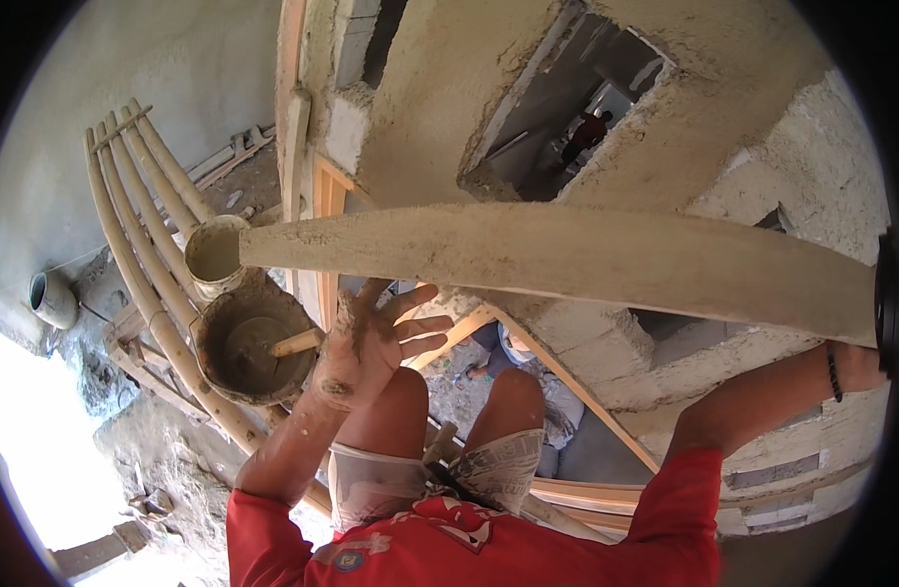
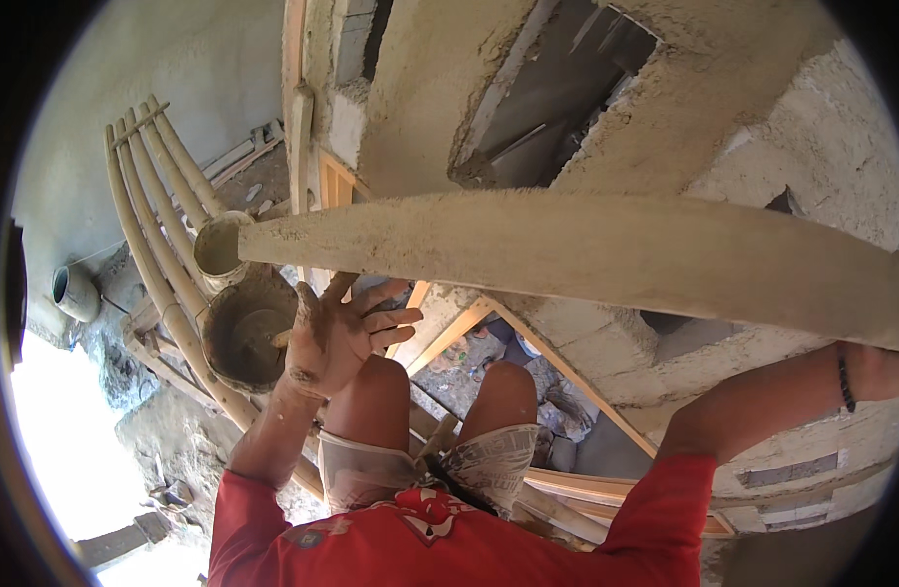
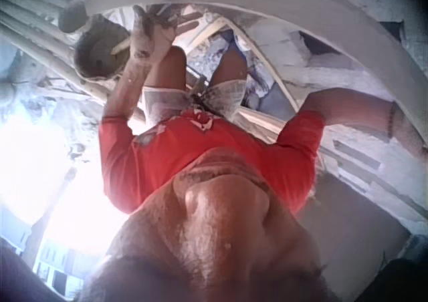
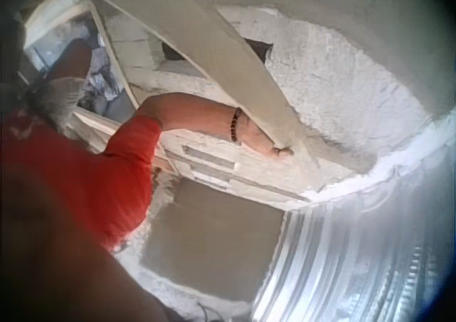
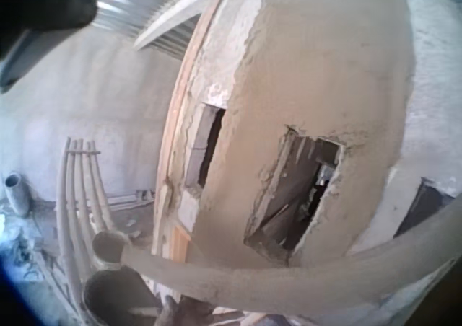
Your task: The person applies wet plaster to a wall using a trowel and then smooths the surface by moving a long wooden board across it.
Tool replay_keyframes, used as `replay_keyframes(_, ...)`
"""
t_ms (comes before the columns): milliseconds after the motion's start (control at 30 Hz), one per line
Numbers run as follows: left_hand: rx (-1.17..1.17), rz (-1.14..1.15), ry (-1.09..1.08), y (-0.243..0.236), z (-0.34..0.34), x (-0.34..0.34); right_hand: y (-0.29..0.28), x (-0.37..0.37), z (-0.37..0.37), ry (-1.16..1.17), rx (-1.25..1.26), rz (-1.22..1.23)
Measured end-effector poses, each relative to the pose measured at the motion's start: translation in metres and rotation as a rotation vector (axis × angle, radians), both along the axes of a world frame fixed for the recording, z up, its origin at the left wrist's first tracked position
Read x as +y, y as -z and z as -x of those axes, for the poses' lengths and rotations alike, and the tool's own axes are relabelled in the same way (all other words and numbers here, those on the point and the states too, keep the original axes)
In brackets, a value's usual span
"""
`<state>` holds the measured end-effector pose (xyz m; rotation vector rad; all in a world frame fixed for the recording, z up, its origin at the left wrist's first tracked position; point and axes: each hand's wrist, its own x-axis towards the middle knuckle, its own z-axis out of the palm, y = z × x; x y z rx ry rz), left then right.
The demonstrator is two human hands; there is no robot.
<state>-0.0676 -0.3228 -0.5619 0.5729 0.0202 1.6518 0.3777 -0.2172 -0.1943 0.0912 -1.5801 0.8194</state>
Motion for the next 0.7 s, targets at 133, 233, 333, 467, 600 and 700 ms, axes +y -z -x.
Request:
replay_keyframes(133, -0.167, 0.181, -0.085, -0.022, -0.042, 0.032, 0.088, 0.004, -0.062, 0.014, 0.093, 0.099)
replay_keyframes(233, -0.18, 0.381, -0.184, -0.016, -0.063, 0.062, 0.164, 0.009, -0.086, 0.005, 0.206, 0.17)
replay_keyframes(333, -0.048, 0.463, -0.235, 0.01, -0.074, 0.083, 0.215, -0.008, -0.057, 0.604, 0.581, 0.396)
replay_keyframes(467, -0.007, 0.708, -0.314, 0.029, -0.085, 0.099, 0.309, -0.017, -0.111, 0.65, 0.667, 0.626)
replay_keyframes(600, -0.058, 0.846, -0.433, 0.057, -0.108, 0.115, 0.379, -0.034, -0.153, 0.608, 0.603, 0.794)
replay_keyframes(700, -0.086, 0.886, -0.452, 0.067, -0.126, 0.128, 0.388, -0.052, -0.138, 0.59, 0.62, 0.824)
